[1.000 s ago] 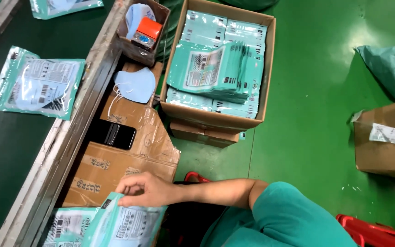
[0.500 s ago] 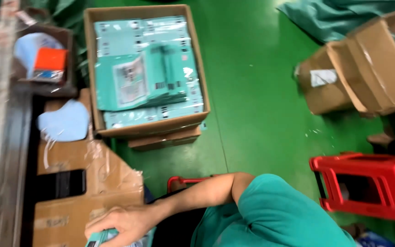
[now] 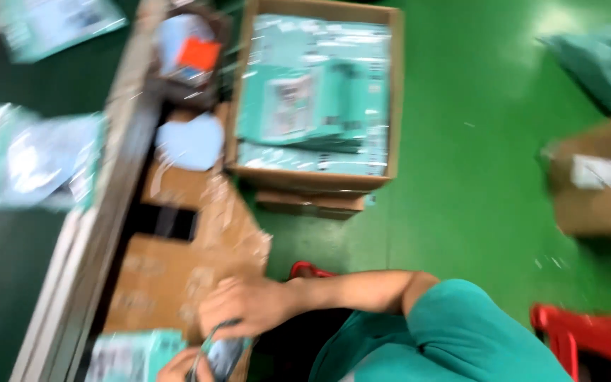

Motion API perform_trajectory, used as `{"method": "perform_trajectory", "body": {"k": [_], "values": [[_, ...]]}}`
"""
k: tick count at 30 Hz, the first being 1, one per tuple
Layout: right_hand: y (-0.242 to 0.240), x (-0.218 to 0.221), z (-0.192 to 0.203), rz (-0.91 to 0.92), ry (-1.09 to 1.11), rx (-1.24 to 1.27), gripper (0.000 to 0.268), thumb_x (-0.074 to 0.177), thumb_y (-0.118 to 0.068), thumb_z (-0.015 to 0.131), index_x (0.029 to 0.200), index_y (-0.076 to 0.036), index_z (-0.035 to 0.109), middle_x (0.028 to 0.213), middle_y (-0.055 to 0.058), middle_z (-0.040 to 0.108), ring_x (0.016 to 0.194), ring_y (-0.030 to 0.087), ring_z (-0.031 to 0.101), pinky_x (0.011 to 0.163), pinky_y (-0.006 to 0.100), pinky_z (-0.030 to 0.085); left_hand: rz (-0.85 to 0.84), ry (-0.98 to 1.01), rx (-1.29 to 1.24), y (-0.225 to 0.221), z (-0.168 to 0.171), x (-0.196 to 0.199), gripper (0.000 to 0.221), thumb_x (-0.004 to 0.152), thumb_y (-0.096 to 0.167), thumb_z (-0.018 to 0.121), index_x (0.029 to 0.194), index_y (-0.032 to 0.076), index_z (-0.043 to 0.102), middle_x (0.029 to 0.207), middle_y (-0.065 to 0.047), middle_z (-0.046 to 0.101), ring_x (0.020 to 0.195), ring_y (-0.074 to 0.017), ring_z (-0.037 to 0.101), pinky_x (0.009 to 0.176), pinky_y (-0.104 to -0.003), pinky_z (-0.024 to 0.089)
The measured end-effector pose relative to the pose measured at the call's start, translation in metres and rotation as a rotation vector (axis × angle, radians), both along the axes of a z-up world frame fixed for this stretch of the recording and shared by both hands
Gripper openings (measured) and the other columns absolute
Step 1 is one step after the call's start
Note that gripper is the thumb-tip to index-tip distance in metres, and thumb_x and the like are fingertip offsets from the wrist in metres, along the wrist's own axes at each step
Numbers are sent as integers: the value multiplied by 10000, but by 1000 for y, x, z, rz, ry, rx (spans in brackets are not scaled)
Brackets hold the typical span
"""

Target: The person stacks light blue face masks by hand, opens a green plastic pouch, inserts the stacked masks into the pouch, and places the filled pouch on the conveyor belt beside the work table, repeating the cycle with masks and pouches taken from cardboard boxes.

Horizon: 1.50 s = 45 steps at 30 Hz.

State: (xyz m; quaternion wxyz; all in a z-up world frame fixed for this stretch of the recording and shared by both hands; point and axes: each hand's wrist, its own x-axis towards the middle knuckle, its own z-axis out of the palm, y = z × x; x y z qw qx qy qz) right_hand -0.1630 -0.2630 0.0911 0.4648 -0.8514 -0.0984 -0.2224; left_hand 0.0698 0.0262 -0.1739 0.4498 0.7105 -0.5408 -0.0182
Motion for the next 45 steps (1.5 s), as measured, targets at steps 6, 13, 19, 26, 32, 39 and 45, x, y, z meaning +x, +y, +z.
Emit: {"method": "perform_trajectory", "body": {"k": [6, 13, 19, 26, 32, 39, 45], "values": [[14, 19, 31, 177, 47, 141, 95, 955, -165, 707, 1022, -120, 657, 1035, 40, 643, 1034, 252, 647, 927, 383, 503, 445, 38, -64, -57, 273, -143, 163, 855, -26, 692, 1005, 5, 638, 1002, -168, 712, 927, -307, 702, 917, -376, 548], [46, 44, 54, 362, 156, 60, 165, 889, -105, 741, 1021, -52, 657, 956, 97, 636, 948, 304, 649, 826, 390, 521, 630, 86, -22, -42, 296, -164, 114, 832, -50, 695, 919, 1, 643, 951, -147, 713, 875, -329, 701, 795, -379, 548], [11, 51, 31, 197, 498, 46, 180, 898, -142, 728, 1044, -48, 683, 959, 71, 663, 882, 236, 683, 788, 348, 549, 891, 242, -360, 14, 300, -145, 51, 967, -4, 618, 1015, 13, 618, 975, -109, 696, 870, -233, 692, 819, -352, 559], [13, 52, -4, 286, 565, 487, 675, 820, -205, 805, 1371, -63, 443, 1257, 22, 597, 1164, 174, 597, 997, 344, 506, 923, 497, -396, -36, 239, -150, 214, 992, 19, 635, 1201, -24, 638, 1157, -125, 662, 1084, -188, 614, 937, -323, 516], [-144, 100, 10, -119, 160, 1164, 458, 1138, -171, 582, 1557, -43, 448, 1464, 158, 644, 1331, 275, 685, 1141, 428, 556, 810, 582, -488, -5, 262, -131, 442, 1088, 83, 519, 1500, -49, 430, 1488, -150, 544, 1386, -238, 524, 1161, -375, 424], [-68, 144, -44, -7, 392, 453, 339, 1091, -242, 581, 1368, -48, 612, 1262, 100, 684, 1021, 151, 634, 888, 292, 548, 1118, 831, -472, 24, 137, -134, 596, 1051, 179, 533, 1560, -38, 311, 1475, -197, 541, 1292, -281, 568, 1086, -394, 472], [79, 131, -116, 125, 535, 132, 596, 1078, -183, 575, 1604, -26, 343, 1646, 217, 400, 1531, 341, 397, 1247, 416, 343, 1161, 447, -360, -6, 122, -135, 600, 1096, 105, 540, 1604, -66, 269, 1633, -275, 383, 1518, -376, 388, 1259, -439, 297]]}}
